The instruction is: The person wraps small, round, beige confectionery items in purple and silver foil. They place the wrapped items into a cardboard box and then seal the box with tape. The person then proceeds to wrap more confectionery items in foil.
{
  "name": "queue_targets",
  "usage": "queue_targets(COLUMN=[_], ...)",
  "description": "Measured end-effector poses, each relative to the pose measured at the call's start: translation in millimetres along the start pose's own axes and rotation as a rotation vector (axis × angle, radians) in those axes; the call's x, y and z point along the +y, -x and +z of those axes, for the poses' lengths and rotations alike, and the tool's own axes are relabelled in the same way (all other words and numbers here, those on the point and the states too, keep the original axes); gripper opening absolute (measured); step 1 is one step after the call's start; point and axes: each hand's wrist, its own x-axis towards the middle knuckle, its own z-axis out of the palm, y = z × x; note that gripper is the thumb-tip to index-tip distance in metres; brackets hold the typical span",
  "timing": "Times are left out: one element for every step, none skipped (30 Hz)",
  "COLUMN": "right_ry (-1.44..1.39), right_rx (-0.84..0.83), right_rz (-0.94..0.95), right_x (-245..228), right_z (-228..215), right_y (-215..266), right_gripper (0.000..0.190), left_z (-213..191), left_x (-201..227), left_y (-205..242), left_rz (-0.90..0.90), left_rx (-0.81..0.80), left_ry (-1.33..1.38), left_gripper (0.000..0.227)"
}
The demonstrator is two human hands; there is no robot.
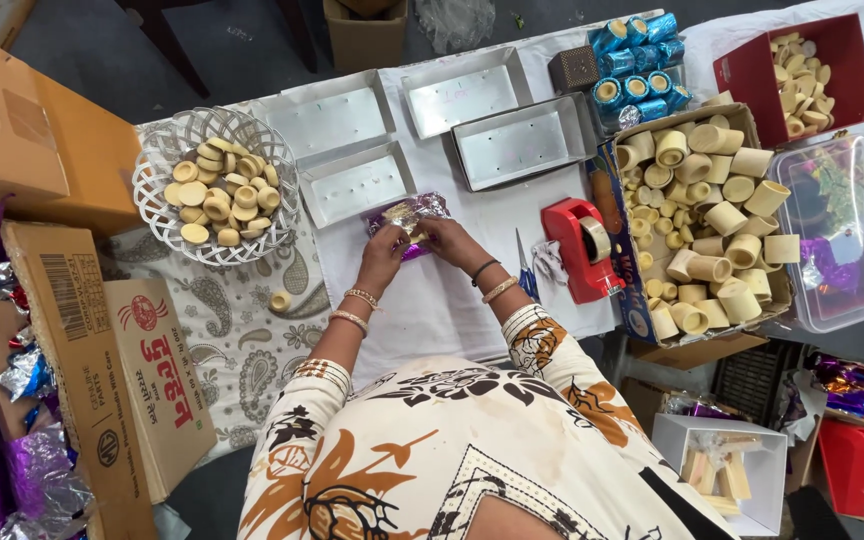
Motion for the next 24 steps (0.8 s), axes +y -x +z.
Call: queue_targets(right_ry=[-0.001,-0.005,-0.009,-0.010,-0.027,-0.044,-0.046,-0.069,-0.090,-0.092,-0.079,-0.065,-0.065,-0.066,-0.070,-0.072,-0.112,-0.152,-0.152,-0.151,-0.153,-0.155,-0.164,-0.173], right_rx=[0.000,-0.010,-0.019,-0.019,-0.022,-0.026,-0.026,-0.010,0.004,0.003,-0.038,-0.079,-0.079,-0.074,-0.069,-0.070,-0.082,-0.094,-0.094,-0.093,-0.091,-0.092,-0.120,-0.148], right_rz=[-0.001,0.012,0.024,0.022,0.026,0.031,0.030,0.000,-0.031,-0.033,0.014,0.061,0.059,0.045,0.030,0.027,0.051,0.075,0.070,0.083,0.095,0.089,0.131,0.172], right_x=[-2,-4,-6,-4,-3,-2,2,6,10,11,12,12,14,15,17,17,17,17,17,18,18,22,25,28], right_z=[-1,-3,-4,-5,-4,-4,-3,-1,0,0,-1,-2,-2,-2,-2,-2,-2,-2,-3,-4,-4,-3,-3,-3], right_y=[-1,-1,-2,-3,-4,-5,-6,-7,-9,-10,-10,-11,-12,-12,-12,-12,-12,-12,-14,-15,-16,-18,-19,-20], right_gripper=[0.028,0.029,0.029,0.029,0.030,0.031,0.031,0.035,0.039,0.039,0.033,0.027,0.027,0.027,0.026,0.026,0.026,0.025,0.025,0.024,0.022,0.022,0.023,0.024], left_z=[0,1,1,0,-1,-2,-2,-2,-1,1,3,6,7,8,10,9,9,8,7,6,4,3,3,3], left_x=[1,1,2,6,11,15,16,17,17,13,9,6,-1,-7,-13,-14,-16,-17,-17,-16,-16,-16,-16,-16], left_y=[1,3,4,7,10,13,15,18,20,21,22,22,21,19,19,17,15,13,11,10,9,8,8,7], left_rz=[0.000,-0.002,-0.003,-0.003,0.175,0.353,0.352,0.414,0.475,0.474,0.464,0.454,0.454,0.446,0.438,0.436,0.387,0.339,0.339,0.326,0.312,0.311,0.321,0.330], left_rx=[0.000,0.004,0.008,0.008,0.081,0.152,0.151,0.099,0.048,0.048,0.050,0.052,0.054,0.058,0.061,0.061,0.041,0.021,0.025,0.001,-0.024,-0.021,-0.017,-0.014], left_ry=[-0.001,-0.004,-0.008,-0.010,-0.193,-0.376,-0.379,-0.421,-0.464,-0.466,-0.464,-0.462,-0.464,-0.464,-0.466,-0.469,-0.436,-0.403,-0.407,-0.415,-0.424,-0.429,-0.433,-0.437], left_gripper=[0.014,0.014,0.013,0.013,0.015,0.018,0.018,0.020,0.022,0.022,0.021,0.020,0.020,0.019,0.019,0.019,0.014,0.008,0.008,0.008,0.007,0.007,0.007,0.006])
